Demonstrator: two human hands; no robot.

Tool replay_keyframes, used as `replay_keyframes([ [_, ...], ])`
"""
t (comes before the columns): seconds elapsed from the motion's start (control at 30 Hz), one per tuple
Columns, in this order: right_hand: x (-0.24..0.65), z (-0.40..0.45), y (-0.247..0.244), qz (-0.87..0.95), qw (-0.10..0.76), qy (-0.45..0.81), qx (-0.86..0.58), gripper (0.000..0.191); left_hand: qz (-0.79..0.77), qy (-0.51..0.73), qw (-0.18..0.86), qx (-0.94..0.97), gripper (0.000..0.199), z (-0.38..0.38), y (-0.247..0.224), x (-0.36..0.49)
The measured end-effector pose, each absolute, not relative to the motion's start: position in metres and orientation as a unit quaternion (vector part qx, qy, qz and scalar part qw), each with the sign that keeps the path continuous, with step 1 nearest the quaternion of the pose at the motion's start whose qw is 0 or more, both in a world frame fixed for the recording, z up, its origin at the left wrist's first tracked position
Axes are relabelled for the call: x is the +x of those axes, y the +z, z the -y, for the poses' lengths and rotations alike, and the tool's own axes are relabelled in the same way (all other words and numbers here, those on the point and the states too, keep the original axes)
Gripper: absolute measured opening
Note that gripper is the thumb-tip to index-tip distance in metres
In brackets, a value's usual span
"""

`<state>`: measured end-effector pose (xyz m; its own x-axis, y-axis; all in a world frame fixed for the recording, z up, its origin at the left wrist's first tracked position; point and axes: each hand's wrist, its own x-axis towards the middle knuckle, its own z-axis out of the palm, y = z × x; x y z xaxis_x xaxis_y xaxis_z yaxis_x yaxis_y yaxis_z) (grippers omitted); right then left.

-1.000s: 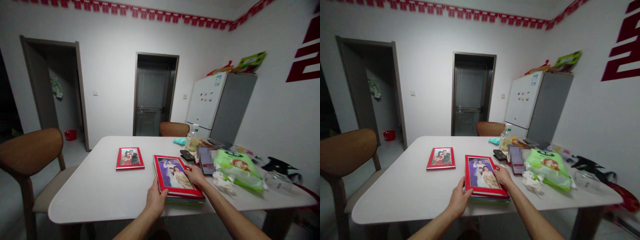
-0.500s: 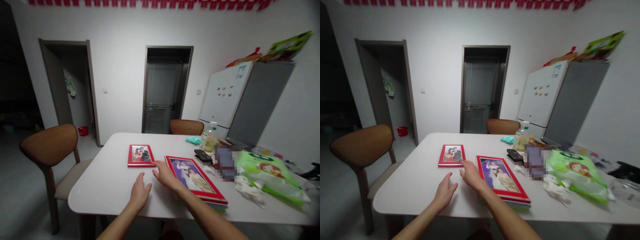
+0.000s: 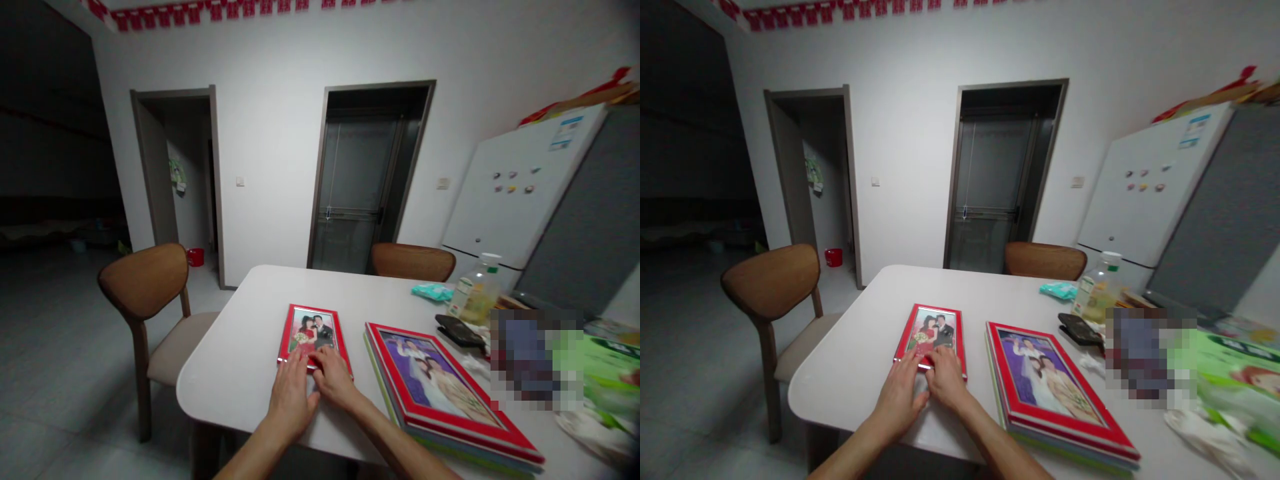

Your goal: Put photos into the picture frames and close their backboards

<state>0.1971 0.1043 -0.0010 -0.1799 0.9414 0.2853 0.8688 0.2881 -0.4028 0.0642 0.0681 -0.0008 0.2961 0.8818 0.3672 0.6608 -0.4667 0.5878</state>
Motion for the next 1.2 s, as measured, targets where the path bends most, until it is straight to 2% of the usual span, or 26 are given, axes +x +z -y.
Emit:
replay_keyframes([
  [0.13,0.212,-0.056,0.006,0.729,0.367,0.218,-0.535,0.035,-0.456,0.264,0.166,0.834,0.068,-0.051,0.003,0.070],
  [0.23,0.231,-0.043,0.006,0.634,0.460,0.198,-0.590,0.032,-0.415,0.208,0.157,0.872,0.079,-0.041,0.006,0.079],
  [0.3,0.239,-0.043,0.001,0.587,0.492,0.206,-0.609,0.034,-0.415,0.188,0.137,0.880,0.083,-0.034,0.009,0.086],
  [0.5,0.244,-0.046,0.003,0.497,0.569,0.273,-0.596,0.046,-0.408,0.197,0.084,0.887,0.043,-0.013,0.028,0.087],
  [0.6,0.238,-0.046,0.023,0.478,0.599,0.261,-0.587,0.046,-0.416,0.300,0.113,0.851,0.031,-0.011,0.054,0.075],
  [0.73,0.216,-0.053,0.040,0.546,0.573,0.254,-0.556,0.045,-0.450,0.502,0.185,0.715,0.029,-0.023,0.090,0.051],
  [0.87,0.187,-0.063,0.033,0.663,0.496,0.247,-0.503,0.040,-0.482,0.582,0.248,0.606,0.036,-0.036,0.081,0.025],
  [1.0,0.178,-0.067,0.015,0.717,0.405,0.203,-0.529,0.040,-0.504,0.591,0.292,0.559,0.040,-0.039,0.038,0.008],
  [1.2,0.187,-0.060,0.006,0.763,0.292,0.137,-0.561,0.045,-0.559,0.486,0.258,0.620,0.044,-0.023,-0.003,0.004],
])
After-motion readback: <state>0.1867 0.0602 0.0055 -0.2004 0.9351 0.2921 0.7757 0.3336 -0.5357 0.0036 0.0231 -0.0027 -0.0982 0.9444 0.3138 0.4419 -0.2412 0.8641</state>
